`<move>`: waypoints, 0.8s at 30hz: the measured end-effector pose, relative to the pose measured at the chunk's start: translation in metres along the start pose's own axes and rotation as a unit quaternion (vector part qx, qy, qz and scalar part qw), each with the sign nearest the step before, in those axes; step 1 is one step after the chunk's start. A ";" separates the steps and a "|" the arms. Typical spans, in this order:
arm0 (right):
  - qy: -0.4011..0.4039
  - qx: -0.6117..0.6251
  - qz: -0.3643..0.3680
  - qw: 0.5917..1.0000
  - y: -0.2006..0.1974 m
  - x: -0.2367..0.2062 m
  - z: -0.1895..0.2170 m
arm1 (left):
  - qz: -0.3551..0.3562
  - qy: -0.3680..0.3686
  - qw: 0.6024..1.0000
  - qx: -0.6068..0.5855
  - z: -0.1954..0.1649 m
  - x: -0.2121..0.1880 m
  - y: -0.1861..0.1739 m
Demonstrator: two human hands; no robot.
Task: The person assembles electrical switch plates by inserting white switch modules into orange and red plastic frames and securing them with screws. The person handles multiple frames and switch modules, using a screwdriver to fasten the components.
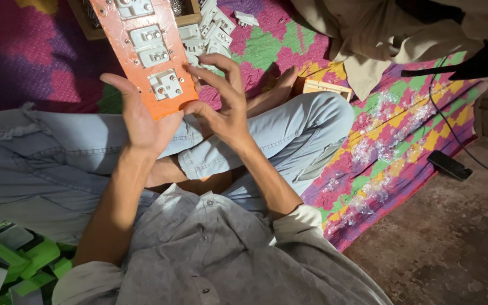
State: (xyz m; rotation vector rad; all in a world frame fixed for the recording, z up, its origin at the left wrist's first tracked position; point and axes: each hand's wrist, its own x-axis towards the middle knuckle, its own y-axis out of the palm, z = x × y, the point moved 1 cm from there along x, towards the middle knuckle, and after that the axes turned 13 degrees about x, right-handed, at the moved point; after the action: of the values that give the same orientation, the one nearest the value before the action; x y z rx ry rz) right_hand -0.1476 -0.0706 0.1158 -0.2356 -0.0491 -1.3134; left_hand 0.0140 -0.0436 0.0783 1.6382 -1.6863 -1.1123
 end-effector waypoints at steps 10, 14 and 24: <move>-0.004 -0.011 0.020 1.000 0.001 0.002 0.004 | 0.017 0.001 1.000 -0.024 -0.001 -0.001 -0.003; -0.027 0.017 0.000 0.999 0.004 0.006 0.009 | 0.026 0.019 0.999 -0.002 0.000 -0.001 -0.004; -0.017 -0.025 0.001 1.000 0.002 0.005 0.006 | 0.001 0.011 1.000 -0.010 -0.003 0.000 0.000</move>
State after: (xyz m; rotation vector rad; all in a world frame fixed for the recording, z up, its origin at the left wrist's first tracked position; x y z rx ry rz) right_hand -0.1435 -0.0732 0.1224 -0.2999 -0.0452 -1.3095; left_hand 0.0161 -0.0438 0.0798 1.6305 -1.6569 -1.1022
